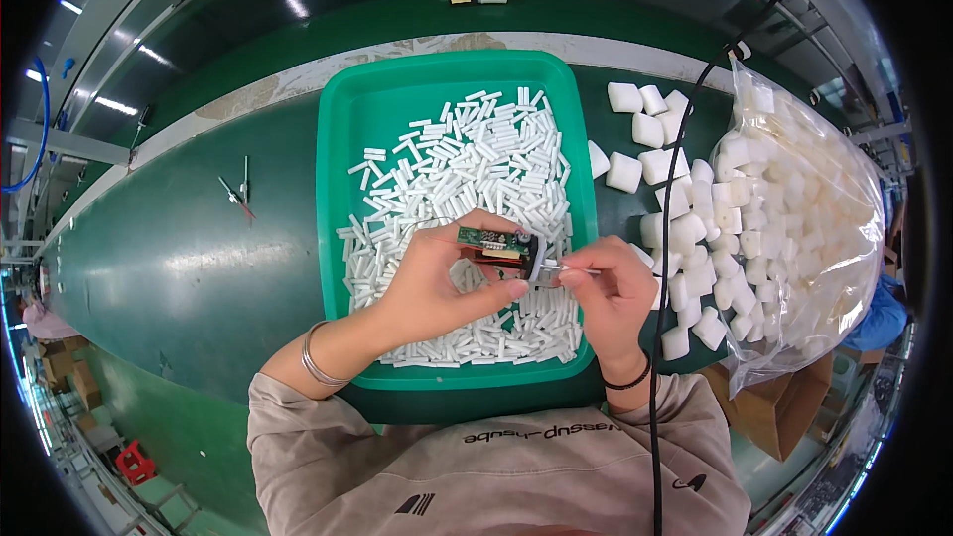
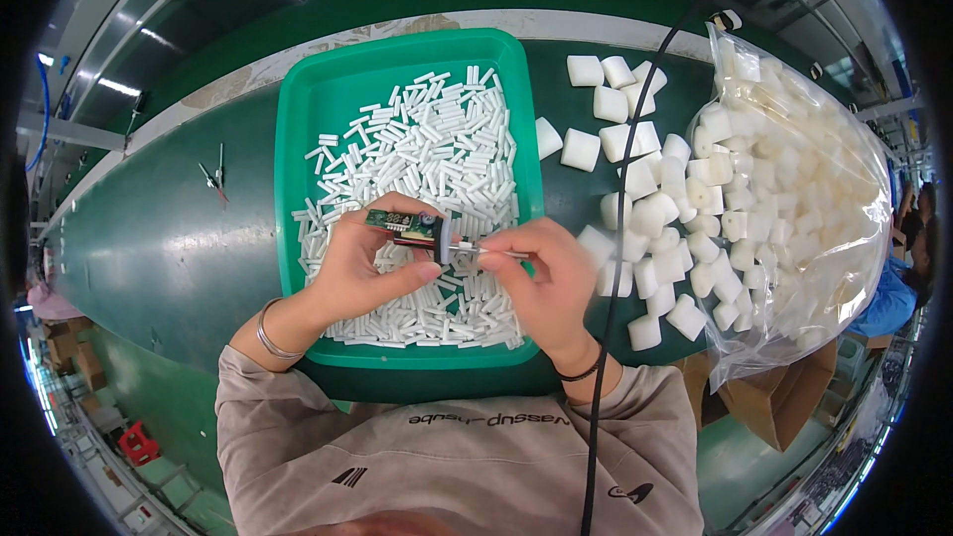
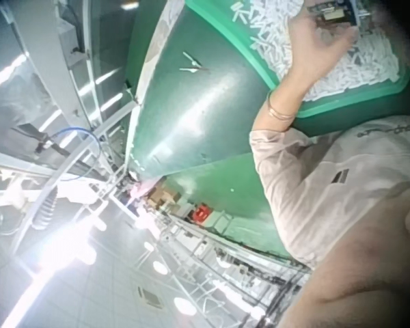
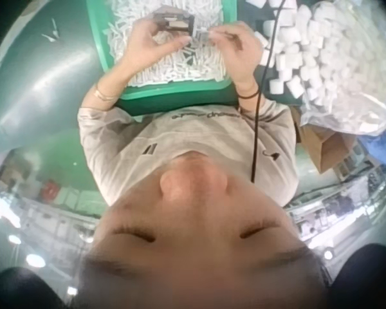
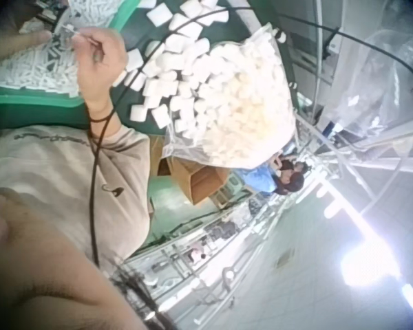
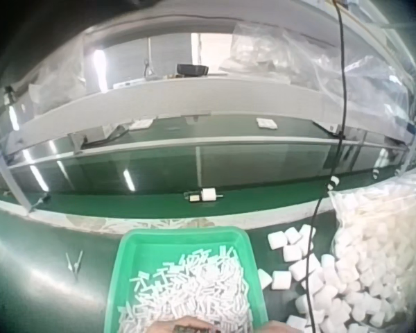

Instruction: The person picks up circuit boards with attached copper coils, fits white plastic tubes onto them by hand, and places the finished units onto a green conveyor belt.

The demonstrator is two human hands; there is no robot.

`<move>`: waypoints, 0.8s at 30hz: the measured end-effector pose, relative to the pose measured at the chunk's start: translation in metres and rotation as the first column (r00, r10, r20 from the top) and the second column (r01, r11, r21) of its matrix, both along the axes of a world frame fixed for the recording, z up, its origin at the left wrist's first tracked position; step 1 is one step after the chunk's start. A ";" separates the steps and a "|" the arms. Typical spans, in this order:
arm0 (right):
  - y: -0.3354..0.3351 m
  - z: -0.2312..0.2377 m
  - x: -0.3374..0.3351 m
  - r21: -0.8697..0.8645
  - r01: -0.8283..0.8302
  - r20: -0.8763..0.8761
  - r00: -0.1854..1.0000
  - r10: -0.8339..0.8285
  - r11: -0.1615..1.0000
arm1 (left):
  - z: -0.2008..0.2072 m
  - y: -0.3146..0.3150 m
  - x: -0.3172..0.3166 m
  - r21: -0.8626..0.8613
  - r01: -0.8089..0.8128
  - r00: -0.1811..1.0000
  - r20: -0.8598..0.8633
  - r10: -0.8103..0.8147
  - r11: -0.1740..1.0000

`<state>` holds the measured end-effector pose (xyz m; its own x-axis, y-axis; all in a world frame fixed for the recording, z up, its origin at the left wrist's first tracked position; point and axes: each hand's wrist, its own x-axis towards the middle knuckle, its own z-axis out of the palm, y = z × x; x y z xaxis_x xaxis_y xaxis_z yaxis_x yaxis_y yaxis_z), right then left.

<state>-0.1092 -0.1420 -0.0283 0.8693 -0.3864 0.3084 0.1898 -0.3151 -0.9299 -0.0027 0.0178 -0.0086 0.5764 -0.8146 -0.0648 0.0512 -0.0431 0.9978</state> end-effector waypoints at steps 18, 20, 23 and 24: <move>-0.003 0.009 0.004 -0.479 0.026 0.186 0.980 0.072 0.877 | -0.004 -0.005 -0.008 -0.038 -0.047 0.999 -0.016 0.047 0.998; -0.004 0.008 0.005 -0.539 0.062 0.223 0.972 0.071 0.840 | -0.002 -0.003 -0.006 -0.026 -0.051 0.993 -0.108 0.048 0.998; -0.002 0.009 0.006 -0.559 0.062 0.240 0.967 0.090 0.827 | -0.002 -0.001 -0.007 -0.043 -0.109 0.962 -0.256 0.095 0.993; -0.001 0.009 0.006 -0.558 0.062 0.241 0.966 0.090 0.827 | -0.003 0.000 -0.007 -0.042 -0.110 0.962 -0.255 0.096 0.993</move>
<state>-0.1033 -0.1432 -0.0192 0.7390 -0.0700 0.6701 0.3963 -0.7591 -0.5164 -0.0099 0.0181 -0.0111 0.6279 -0.7583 -0.1753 0.3023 0.0301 0.9527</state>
